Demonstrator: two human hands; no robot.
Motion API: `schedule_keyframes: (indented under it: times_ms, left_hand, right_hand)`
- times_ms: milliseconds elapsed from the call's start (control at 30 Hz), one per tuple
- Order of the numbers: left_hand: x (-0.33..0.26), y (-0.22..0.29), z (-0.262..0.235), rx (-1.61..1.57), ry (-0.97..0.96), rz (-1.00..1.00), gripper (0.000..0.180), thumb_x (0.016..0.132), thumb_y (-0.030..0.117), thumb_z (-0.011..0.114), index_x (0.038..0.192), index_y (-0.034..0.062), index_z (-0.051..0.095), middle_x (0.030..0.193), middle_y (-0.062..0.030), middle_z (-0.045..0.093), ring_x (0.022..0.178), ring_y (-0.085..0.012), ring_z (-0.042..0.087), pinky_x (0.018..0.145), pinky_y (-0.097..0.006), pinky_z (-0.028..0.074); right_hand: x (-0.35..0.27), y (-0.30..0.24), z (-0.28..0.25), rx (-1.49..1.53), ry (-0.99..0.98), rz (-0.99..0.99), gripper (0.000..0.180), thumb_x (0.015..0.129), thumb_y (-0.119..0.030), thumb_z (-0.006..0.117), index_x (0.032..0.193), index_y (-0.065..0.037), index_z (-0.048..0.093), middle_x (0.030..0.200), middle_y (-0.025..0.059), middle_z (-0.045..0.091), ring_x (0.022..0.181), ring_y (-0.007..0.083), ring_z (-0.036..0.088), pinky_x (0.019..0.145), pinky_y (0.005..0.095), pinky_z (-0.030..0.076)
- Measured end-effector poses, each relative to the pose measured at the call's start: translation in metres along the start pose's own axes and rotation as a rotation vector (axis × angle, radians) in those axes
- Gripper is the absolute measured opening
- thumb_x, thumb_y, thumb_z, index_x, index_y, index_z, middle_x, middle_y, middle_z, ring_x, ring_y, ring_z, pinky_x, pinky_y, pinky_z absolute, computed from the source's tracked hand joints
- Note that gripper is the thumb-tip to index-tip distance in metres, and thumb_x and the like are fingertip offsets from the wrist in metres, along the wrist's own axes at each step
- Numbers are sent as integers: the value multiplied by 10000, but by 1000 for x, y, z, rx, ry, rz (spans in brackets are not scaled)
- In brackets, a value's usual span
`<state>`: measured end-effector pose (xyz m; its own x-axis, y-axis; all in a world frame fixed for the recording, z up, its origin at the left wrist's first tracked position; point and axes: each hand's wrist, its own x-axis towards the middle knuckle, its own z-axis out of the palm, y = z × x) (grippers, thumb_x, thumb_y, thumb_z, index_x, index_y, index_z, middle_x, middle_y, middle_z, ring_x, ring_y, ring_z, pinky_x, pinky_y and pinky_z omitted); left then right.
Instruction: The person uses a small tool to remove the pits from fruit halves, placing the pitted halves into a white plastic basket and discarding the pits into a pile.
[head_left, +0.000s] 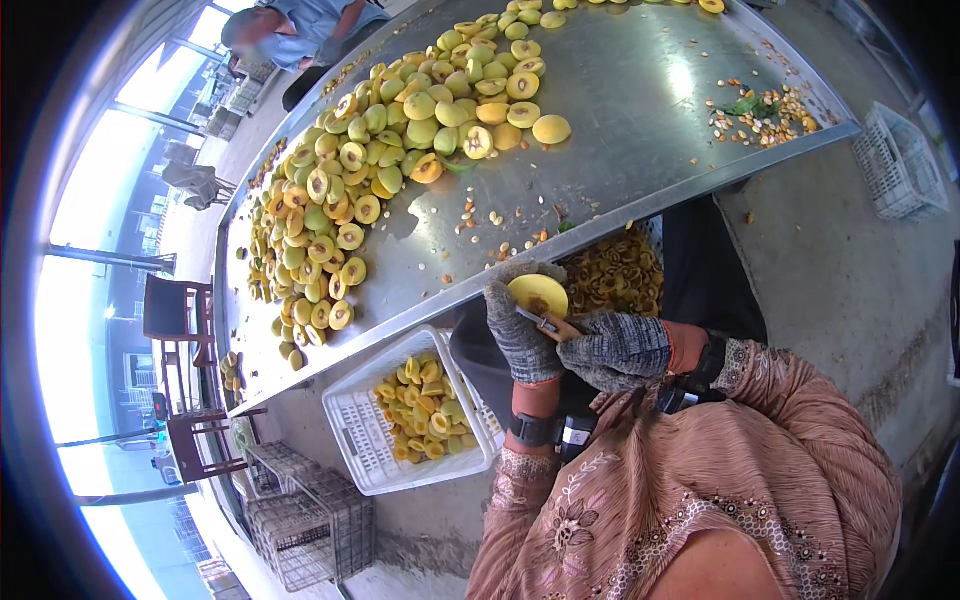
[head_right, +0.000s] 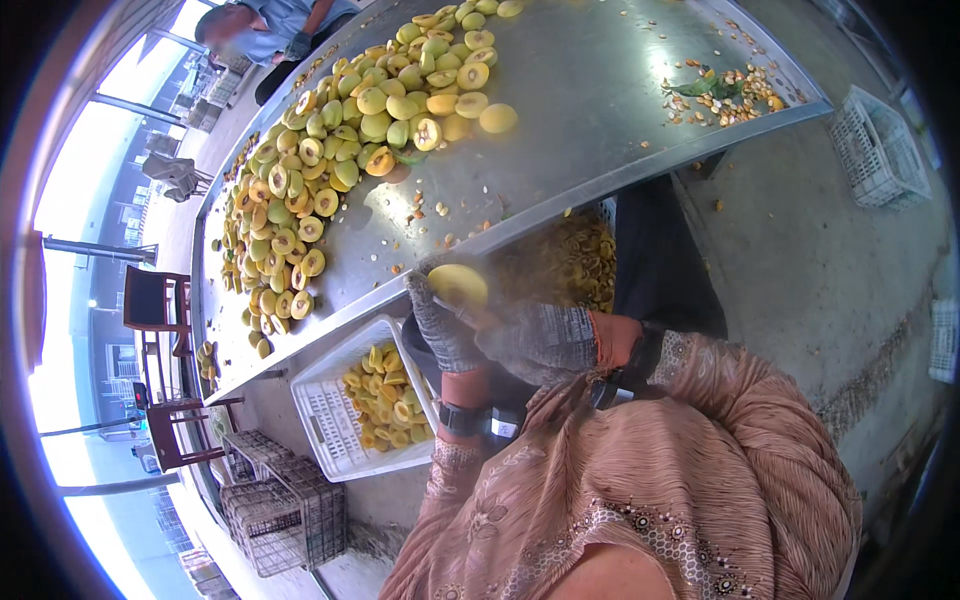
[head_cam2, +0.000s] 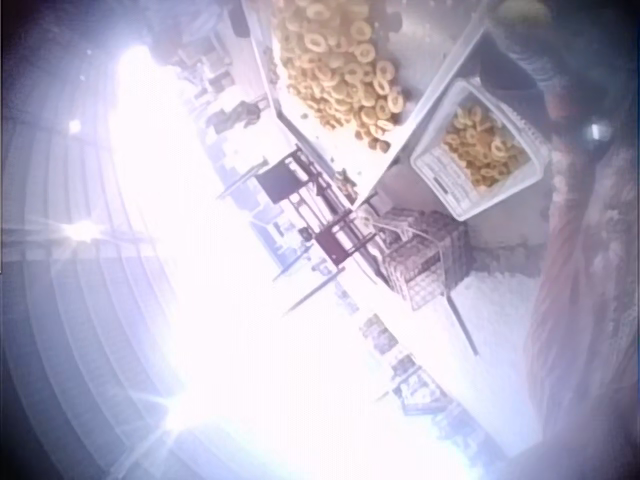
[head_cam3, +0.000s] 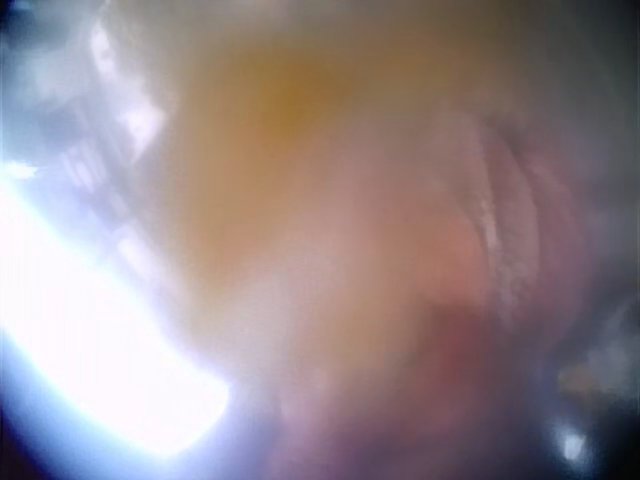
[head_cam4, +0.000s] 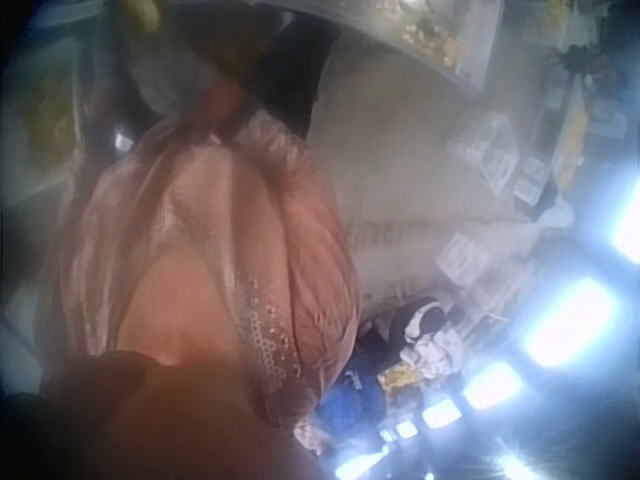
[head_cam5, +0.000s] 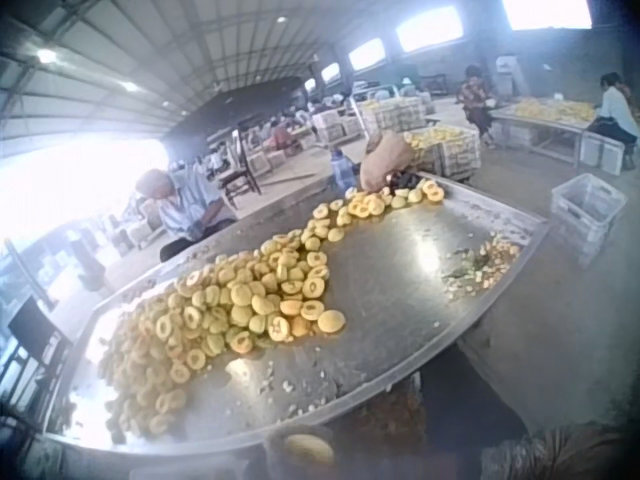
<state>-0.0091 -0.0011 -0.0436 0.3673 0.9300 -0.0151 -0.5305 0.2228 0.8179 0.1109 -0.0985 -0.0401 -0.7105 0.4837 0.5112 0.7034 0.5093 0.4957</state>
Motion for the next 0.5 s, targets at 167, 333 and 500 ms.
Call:
schedule_keyframes:
  times_ms: [167,333,500]
  left_hand:
    - [4,7,11,44,-76,44,449,886,434,363,923,19,531,841,-133,594,718,-203,558,665,-297,462]
    - [17,24,-20,-10,166,261,394,861,407,453,1013,44,472,863,-103,570,735,-196,558,654,-303,466]
    - [-8,78,-140,1009,347,324,369,826,317,538,1043,19,511,960,-100,542,897,-244,537,782,-333,454]
  right_hand:
    - [13,20,-13,-252,-163,-120,307,840,-198,417,1070,-42,548,1135,112,514,1063,258,490,891,435,406]
    - [-11,11,21,1713,-640,885,358,854,-242,420,1148,-46,476,1025,168,547,932,266,552,783,345,440]
    - [-93,-33,90,1124,-825,1006,471,833,-361,440,1212,-82,430,970,205,564,934,339,527,810,362,410]
